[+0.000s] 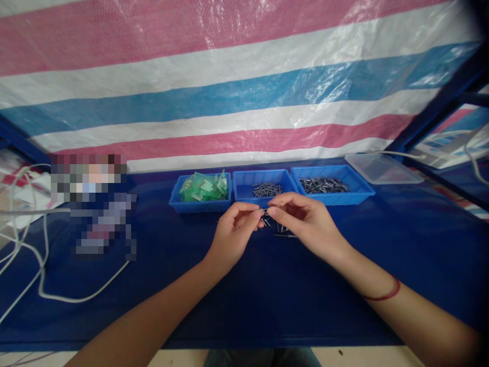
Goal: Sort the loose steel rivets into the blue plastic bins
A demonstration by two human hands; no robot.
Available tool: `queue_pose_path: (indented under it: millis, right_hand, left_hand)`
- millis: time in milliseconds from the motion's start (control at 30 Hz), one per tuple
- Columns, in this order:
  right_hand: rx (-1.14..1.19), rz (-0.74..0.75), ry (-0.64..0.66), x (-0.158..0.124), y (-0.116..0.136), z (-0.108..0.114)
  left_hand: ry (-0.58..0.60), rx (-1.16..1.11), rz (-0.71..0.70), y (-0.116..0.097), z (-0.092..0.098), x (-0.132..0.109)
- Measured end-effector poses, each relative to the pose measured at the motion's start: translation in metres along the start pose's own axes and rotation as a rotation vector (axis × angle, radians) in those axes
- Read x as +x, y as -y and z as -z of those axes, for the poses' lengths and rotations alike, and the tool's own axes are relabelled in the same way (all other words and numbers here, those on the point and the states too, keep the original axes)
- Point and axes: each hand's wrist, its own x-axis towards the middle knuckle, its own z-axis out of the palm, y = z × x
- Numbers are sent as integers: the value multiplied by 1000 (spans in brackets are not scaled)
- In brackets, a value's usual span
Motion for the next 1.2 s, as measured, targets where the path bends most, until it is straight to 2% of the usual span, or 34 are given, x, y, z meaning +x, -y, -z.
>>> queue_pose_path:
  millis: [300, 567, 767, 867, 967, 1033, 1100, 1200]
  right_hand:
    - [-56, -14, -58, 0, 4, -2]
    - [-48, 2, -15, -1, 4, -2]
    - [-113, 6, 5, -1, 0, -2]
    - [-230, 78, 51, 0, 0, 0]
    - [-430, 223, 83, 2, 3, 6]
    - [-544, 291, 3, 5, 4, 16]
    - [-647, 309, -161, 10, 3, 32]
    - [-835, 287, -399, 20, -4, 58]
  left_hand:
    - [58, -20, 37, 1, 0, -1]
    - [112, 13, 65, 1, 1, 1]
    - [103, 94, -10, 2, 4, 2]
    - [90, 134, -46, 2, 5, 2]
    - [85, 282, -110, -1, 9, 3]
    - [74, 468, -185, -5, 13, 3]
    - [99, 686, -277, -11, 19, 4]
    - [232, 996, -373, -18, 27, 6]
